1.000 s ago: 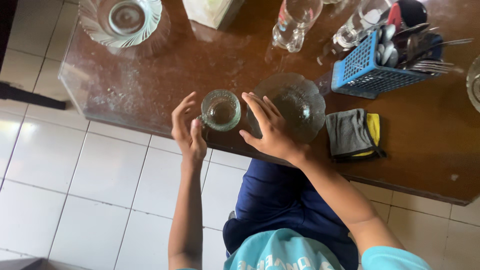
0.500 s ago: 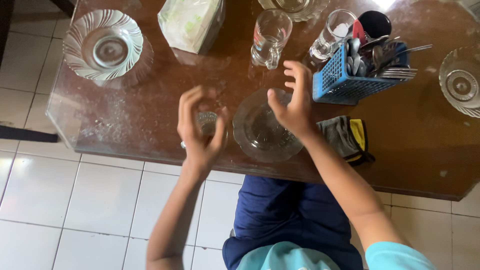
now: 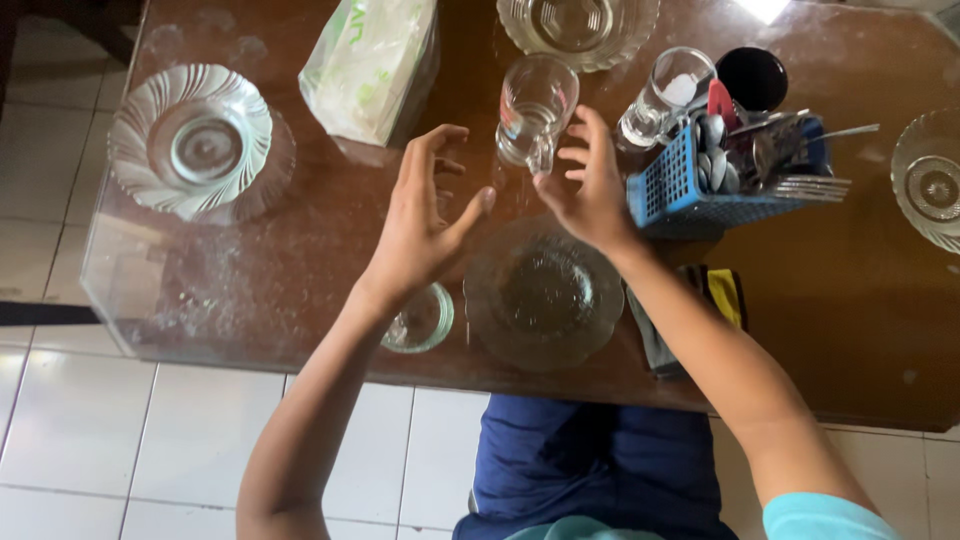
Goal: The person wipes the surface of a dining table by hand using a cloth, moving several plates, glasses, and a cutlery holder aside to reach different parts of the tabletop.
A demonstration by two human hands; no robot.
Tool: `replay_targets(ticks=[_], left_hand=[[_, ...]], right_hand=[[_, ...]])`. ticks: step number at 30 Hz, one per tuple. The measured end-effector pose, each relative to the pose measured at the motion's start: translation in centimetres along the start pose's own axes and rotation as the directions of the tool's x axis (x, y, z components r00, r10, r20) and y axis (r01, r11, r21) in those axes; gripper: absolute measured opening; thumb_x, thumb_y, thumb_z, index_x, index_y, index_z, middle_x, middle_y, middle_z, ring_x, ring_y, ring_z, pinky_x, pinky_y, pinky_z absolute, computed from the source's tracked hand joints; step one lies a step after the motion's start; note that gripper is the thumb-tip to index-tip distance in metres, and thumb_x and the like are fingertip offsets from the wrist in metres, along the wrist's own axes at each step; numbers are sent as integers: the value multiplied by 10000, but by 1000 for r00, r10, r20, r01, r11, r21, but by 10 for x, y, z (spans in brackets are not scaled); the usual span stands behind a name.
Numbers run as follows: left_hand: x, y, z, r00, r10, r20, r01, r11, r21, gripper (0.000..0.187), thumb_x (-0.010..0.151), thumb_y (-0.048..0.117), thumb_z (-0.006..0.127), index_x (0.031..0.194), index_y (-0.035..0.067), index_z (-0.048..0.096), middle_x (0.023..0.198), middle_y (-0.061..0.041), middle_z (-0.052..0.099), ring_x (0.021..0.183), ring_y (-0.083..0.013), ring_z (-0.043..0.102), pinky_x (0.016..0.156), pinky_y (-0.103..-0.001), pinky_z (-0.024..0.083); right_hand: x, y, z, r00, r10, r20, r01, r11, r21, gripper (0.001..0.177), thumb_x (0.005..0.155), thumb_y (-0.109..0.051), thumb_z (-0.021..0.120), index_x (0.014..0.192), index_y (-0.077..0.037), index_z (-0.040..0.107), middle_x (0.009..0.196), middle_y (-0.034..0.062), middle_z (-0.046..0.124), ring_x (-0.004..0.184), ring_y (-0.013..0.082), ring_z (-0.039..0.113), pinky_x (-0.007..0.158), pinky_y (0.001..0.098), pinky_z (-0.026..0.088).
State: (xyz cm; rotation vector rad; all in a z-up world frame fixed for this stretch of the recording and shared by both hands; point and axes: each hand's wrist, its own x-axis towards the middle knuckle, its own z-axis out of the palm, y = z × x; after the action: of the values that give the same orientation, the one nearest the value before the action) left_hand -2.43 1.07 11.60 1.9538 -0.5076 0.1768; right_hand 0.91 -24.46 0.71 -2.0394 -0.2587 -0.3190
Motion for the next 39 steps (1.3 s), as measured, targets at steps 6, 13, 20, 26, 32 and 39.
replay_targets(ticks=[6,13,20,26,32,39], left_hand=[[19,-31,-2,999,-43,2,44,997,-64,646,938,195,792,1460,54,438,1370,-117,583,1125,-213,646,924,-350,550],[23,-55,-11,984,-152,93,173,942,-287,584,957,198,748,1442,56,456,1346,-92,586,1128,-165,617,955,-313,543],[32,-99,-34,949,-141,281,261,851,-456,420,1024,146,688,1405,64,532,1236,-41,637,1183,-110,593,1024,-281,483],[38,-134,-39,955,-93,281,204,894,-400,504,968,151,735,1411,67,511,1257,-24,634,1135,-106,623,961,-279,511],[31,-133,-32,983,78,166,-17,940,-340,770,867,226,875,1481,30,454,1458,-92,549,1133,-139,643,968,-314,572],[19,-117,-43,978,-85,189,125,970,-207,953,699,158,926,1494,8,422,1426,-155,520,1254,-260,595,1020,-388,517]], right_hand=[[11,-7,8,1000,-17,-8,17,1000,-21,1047,952,-343,822,1635,-72,77,1547,249,393,1254,316,619,993,457,560],[25,-12,13,1000,11,-7,-11,999,50,998,880,77,706,1641,-100,84,1603,247,357,1257,270,633,898,330,601],[33,-21,21,998,-66,12,66,997,29,799,920,120,629,1583,-65,225,1510,225,515,1218,287,705,915,336,611],[40,-35,30,993,-55,109,50,998,47,738,860,139,560,1534,-27,311,1404,214,587,1194,261,706,980,334,582],[41,-55,41,974,-19,227,0,997,81,609,874,66,681,1416,-10,413,1339,174,626,1190,229,691,976,324,566],[56,-51,52,935,120,335,-178,973,147,215,926,3,718,1028,-41,534,948,2,604,876,46,562,755,227,483]])
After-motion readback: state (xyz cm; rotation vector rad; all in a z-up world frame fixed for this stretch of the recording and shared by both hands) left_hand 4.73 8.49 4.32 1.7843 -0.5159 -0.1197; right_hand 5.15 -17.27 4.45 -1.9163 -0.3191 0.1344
